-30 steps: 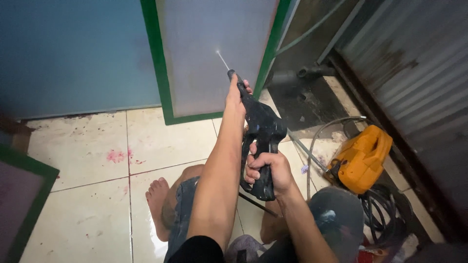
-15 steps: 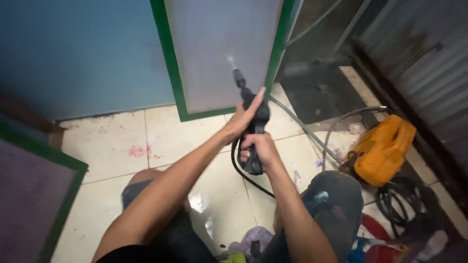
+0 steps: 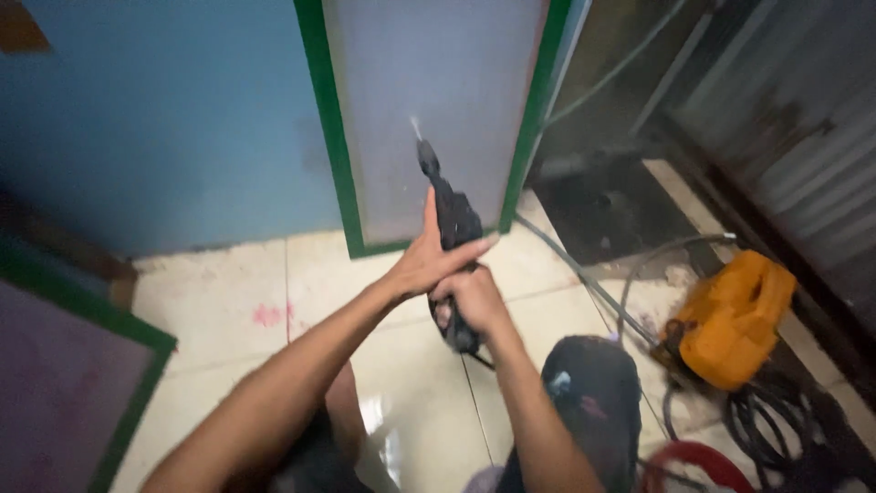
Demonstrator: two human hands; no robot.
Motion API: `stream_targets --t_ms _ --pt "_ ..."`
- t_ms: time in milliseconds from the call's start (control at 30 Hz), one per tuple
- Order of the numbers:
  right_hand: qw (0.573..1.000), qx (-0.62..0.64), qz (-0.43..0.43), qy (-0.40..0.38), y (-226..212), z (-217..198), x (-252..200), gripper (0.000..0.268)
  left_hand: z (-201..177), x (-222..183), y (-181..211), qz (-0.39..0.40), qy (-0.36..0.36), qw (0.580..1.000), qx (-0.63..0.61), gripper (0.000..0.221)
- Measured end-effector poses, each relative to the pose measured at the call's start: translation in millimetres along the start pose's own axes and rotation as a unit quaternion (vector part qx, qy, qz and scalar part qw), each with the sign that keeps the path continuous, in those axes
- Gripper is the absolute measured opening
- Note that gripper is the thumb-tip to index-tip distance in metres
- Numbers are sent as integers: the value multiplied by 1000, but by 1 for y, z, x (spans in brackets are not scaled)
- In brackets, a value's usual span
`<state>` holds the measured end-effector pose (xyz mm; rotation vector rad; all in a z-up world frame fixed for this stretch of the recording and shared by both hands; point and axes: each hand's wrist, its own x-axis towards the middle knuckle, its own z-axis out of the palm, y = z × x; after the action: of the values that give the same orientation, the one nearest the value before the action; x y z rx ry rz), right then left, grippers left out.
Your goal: Using a high-pressure water gun to wash a screen printing frame
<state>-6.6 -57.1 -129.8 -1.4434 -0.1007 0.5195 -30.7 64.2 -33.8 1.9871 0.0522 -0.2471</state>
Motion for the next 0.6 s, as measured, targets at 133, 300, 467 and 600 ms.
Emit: stream_targets --t_ms 133,300,467,600 --pt "995 86 42 6 -18 2 -24 3 3 -22 18 -15 20 999 -24 138" --pt "995 96 22 7 -6 1 -24 6 4 -12 -4 24 13 999 -33 142" --pt "995 95 22 8 -5 8 -27 9 2 -20 -3 27 -2 1000 -13 140" --pt "996 85 19 3 4 3 -23 10 0 -28 5 24 -4 1000 -8 137"
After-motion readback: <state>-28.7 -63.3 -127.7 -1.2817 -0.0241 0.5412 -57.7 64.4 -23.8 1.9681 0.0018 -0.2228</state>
